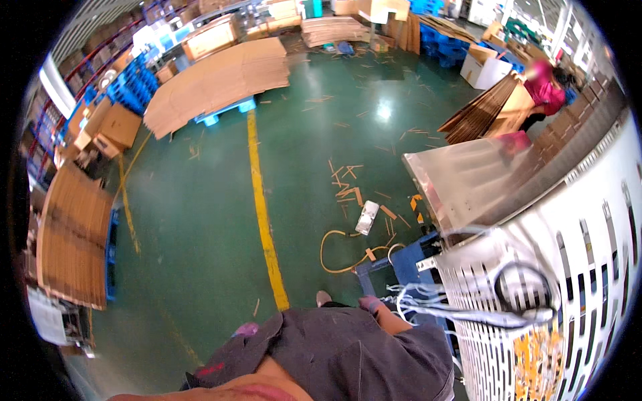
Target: The person uses a pallet jack to transport a stack of corrugated cardboard sheets, maneuvering the jack under the stack and pulling it across the factory floor.
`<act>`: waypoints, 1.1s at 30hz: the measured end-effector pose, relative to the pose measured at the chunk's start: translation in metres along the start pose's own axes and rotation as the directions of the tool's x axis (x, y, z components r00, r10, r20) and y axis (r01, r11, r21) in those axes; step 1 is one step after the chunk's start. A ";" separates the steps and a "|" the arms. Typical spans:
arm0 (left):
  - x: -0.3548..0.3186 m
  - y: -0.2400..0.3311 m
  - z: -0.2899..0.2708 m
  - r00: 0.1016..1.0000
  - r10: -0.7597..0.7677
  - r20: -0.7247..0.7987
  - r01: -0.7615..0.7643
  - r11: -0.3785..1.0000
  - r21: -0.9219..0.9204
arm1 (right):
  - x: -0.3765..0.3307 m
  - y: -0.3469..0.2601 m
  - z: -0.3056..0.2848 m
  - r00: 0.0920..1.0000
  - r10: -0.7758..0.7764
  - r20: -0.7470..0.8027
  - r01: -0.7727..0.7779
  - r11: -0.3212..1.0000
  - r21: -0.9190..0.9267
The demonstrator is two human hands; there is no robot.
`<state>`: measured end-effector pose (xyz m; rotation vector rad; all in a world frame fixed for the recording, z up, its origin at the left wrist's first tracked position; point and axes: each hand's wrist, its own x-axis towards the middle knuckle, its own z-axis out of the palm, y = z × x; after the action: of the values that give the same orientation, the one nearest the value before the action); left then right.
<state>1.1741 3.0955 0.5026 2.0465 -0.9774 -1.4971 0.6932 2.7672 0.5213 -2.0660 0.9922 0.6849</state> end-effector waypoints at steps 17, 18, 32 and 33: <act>0.417 0.278 -0.312 0.995 -0.060 0.077 0.006 0.828 0.561 | 0.224 0.027 -0.320 0.828 0.431 0.360 -0.439 0.097 0.893; 0.448 0.299 -0.332 0.996 -0.033 0.088 -0.028 0.792 0.610 | 0.227 0.034 -0.335 0.818 0.503 0.278 -0.354 0.059 0.934; 0.819 0.724 -0.307 0.948 0.195 0.252 -0.203 0.979 0.007 | 0.372 0.120 -0.447 0.719 0.690 -0.080 -0.467 0.565 0.680; 0.835 0.731 -0.309 0.919 0.191 0.346 -0.274 0.939 0.210 | 0.380 0.131 -0.489 0.741 0.665 -0.098 -0.469 0.616 0.633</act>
<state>1.3964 1.9665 0.5699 1.7918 -1.5587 -1.6741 0.8703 2.1609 0.4896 -1.3087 1.8550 0.2665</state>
